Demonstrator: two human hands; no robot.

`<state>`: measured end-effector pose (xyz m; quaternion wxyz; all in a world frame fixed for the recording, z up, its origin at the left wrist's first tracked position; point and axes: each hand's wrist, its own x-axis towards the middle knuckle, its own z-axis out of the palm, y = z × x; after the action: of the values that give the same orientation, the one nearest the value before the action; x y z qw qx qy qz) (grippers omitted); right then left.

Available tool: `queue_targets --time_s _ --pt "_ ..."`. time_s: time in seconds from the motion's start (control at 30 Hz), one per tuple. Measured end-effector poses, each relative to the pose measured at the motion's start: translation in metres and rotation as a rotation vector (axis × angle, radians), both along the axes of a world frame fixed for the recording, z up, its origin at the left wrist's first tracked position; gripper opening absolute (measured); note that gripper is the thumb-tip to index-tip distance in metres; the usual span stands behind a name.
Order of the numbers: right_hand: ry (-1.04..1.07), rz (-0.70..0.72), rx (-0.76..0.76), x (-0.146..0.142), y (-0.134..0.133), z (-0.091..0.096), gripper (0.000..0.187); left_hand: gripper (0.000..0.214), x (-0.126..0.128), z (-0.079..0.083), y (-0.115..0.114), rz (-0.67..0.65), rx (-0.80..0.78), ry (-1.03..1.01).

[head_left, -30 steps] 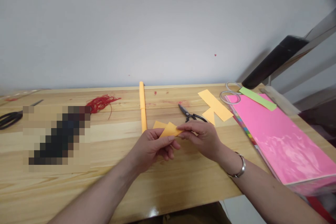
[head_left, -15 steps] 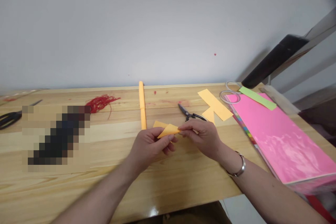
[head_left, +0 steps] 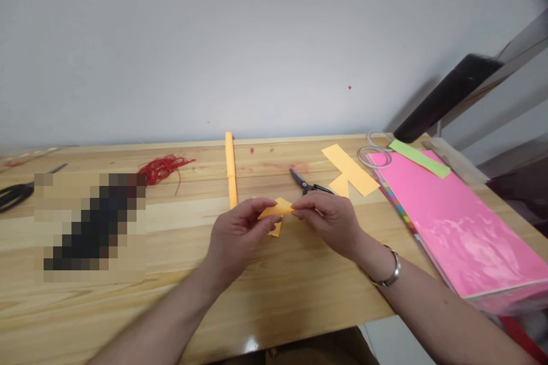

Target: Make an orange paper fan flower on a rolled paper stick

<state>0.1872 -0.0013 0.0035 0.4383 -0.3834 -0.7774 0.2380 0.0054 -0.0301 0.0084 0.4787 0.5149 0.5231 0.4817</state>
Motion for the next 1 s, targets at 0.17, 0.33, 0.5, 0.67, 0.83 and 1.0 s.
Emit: queue_targets --time_s 0.17,0.33,0.5,0.67,0.83,1.0 --pt "0.004 -0.013 -0.005 -0.0004 0.0002 0.0005 0.008 0.018 -0.001 -0.0016 -0.002 0.025 0.055 0.154" --pt "0.005 -0.022 -0.013 -0.0006 -0.0004 0.0016 0.009 0.021 -0.002 -0.0029 -0.0031 0.05 0.064 0.262" --pt "-0.007 -0.031 -0.021 -0.0006 -0.0007 0.0011 0.009 0.026 -0.0029 -0.0063 -0.0043 0.071 0.061 0.349" --pt "-0.002 -0.04 -0.029 -0.0008 -0.0005 -0.0006 0.008 0.023 -0.0036 -0.0065 -0.0042 0.062 0.097 0.41" --pt "-0.01 -0.04 -0.017 -0.0012 -0.0005 -0.0004 0.008 0.018 -0.0033 -0.005 -0.0038 0.055 0.109 0.439" --pt "-0.015 -0.039 -0.014 -0.0011 -0.0005 0.0001 0.008 0.014 -0.0023 -0.0062 -0.0036 0.061 0.12 0.429"
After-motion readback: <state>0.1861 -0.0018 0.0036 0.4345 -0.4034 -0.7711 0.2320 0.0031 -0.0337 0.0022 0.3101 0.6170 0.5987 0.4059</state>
